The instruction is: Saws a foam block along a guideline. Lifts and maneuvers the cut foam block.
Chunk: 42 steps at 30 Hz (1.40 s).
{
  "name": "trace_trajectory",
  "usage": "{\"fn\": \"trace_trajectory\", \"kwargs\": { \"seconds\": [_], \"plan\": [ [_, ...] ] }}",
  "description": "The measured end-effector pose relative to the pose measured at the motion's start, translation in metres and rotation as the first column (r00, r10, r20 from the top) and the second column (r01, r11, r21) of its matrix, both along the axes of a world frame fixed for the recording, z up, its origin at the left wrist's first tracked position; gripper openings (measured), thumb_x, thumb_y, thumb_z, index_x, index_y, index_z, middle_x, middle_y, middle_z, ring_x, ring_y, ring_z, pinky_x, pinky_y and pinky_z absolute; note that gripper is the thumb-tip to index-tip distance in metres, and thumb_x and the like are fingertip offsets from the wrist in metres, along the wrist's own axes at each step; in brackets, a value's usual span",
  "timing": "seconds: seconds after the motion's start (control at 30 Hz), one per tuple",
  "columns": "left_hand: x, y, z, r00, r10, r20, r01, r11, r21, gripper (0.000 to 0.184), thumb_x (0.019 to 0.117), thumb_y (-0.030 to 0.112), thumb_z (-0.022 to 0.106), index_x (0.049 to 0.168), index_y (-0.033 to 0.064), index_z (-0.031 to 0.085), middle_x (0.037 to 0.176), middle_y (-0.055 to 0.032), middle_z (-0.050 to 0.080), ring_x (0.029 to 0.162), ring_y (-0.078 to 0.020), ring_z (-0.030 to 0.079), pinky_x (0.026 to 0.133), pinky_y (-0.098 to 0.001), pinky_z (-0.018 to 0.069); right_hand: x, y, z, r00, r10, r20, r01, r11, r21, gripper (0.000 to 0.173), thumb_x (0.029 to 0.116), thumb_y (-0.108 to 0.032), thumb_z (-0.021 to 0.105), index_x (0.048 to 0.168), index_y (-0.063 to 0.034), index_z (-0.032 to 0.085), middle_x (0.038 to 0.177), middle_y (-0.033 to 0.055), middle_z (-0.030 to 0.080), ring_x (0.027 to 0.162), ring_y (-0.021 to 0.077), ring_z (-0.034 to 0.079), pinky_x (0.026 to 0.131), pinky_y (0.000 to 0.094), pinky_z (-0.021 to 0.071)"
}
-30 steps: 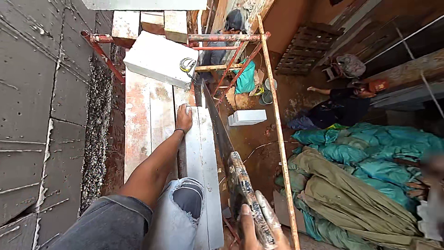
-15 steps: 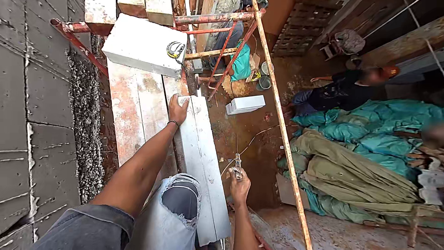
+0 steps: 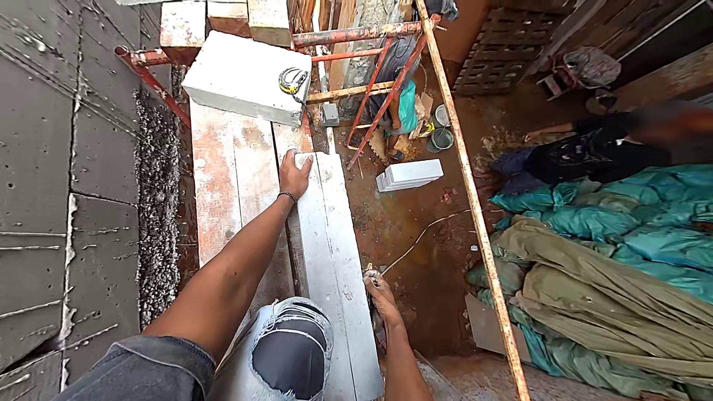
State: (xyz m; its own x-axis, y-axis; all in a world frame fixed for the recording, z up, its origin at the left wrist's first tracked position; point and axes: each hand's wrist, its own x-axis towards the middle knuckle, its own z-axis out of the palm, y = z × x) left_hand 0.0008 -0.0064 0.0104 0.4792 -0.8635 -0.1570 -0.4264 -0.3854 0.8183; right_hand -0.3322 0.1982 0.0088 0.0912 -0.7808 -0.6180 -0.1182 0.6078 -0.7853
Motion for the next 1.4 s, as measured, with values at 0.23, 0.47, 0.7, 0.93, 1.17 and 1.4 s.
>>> {"fn": "trace_trajectory", "kwargs": {
  "seconds": [0.23,0.47,0.7,0.93,1.17,1.4],
  "plan": [
    [-0.004,0.001,0.002,0.999,0.037,-0.011,-0.036,0.999,0.025,0.05,0.1037,0.04,0.059,0.137,0.0024,0.054,0.136,-0.0225,0.06,0.129,-0.0339,0.058,0.111,-0.0513,0.0428,0.01,-0.012,0.016,0.985,0.163,-0.047,-0.159,0.983,0.094,0.057,0.0699,-0.024,0.089,0.114,-0.003,0.059,0.098,0.0096,0.064,0.086,0.0153,0.064,0.078,0.0337,0.0578],
    [-0.012,-0.005,0.009,0.999,0.03,-0.034,-0.03,0.999,0.012,0.049,0.1045,0.037,0.058,0.136,-0.0004,0.053,0.135,-0.0243,0.06,0.128,-0.0356,0.058,0.11,-0.0517,0.0428,0.006,-0.022,0.032,0.982,0.148,-0.115,-0.146,0.989,0.028,0.051,0.0706,-0.023,0.089,0.109,-0.0043,0.062,0.094,0.0083,0.066,0.083,0.0146,0.067,0.076,0.0332,0.0596],
    [-0.016,-0.006,0.002,1.0,-0.008,-0.022,0.008,1.0,-0.027,0.047,0.106,0.037,0.054,0.135,0.0002,0.054,0.135,-0.0237,0.06,0.128,-0.0346,0.058,0.111,-0.0499,0.0432,-0.002,-0.019,0.021,0.989,0.143,-0.046,-0.139,0.987,0.084,0.05,0.0795,-0.026,0.083,0.116,-0.0018,0.06,0.096,0.0097,0.068,0.084,0.0142,0.069,0.077,0.0316,0.061],
    [-0.015,-0.005,0.003,1.0,-0.003,-0.002,0.003,0.999,-0.045,0.04,0.1085,0.03,0.049,0.132,-0.0016,0.057,0.133,-0.0245,0.061,0.127,-0.0357,0.059,0.111,-0.0507,0.0435,0.004,-0.026,0.037,0.909,0.049,-0.415,-0.097,0.991,-0.095,0.024,0.0911,-0.028,0.075,0.091,-0.0056,0.065,0.079,0.0032,0.061,0.073,0.0114,0.059,0.072,0.0346,0.0509],
    [-0.016,-0.002,-0.005,0.998,-0.003,0.065,0.008,0.997,-0.07,0.044,0.1089,0.03,0.048,0.144,0.005,0.052,0.154,-0.0163,0.048,0.141,-0.0333,0.049,0.117,-0.0501,0.0381,0.033,-0.051,0.151,0.582,-0.108,-0.806,-0.281,0.903,-0.324,0.064,0.0947,-0.021,0.072,0.152,-0.0073,0.049,0.113,0.0222,0.073,0.096,0.0404,0.073,0.087,0.0605,0.0549],
    [-0.018,-0.002,-0.001,0.988,-0.012,0.154,0.012,1.0,0.0,0.039,0.1106,0.023,0.039,0.137,0.0027,0.059,0.146,-0.0153,0.057,0.134,-0.0317,0.056,0.113,-0.0501,0.0434,0.072,-0.037,0.238,0.825,-0.434,-0.361,-0.024,0.613,-0.79,0.04,0.0928,-0.016,0.065,0.119,0.0131,0.068,0.111,0.0147,0.076,0.093,-0.0041,0.071,0.084,0.0118,0.0561]
  ]
}}
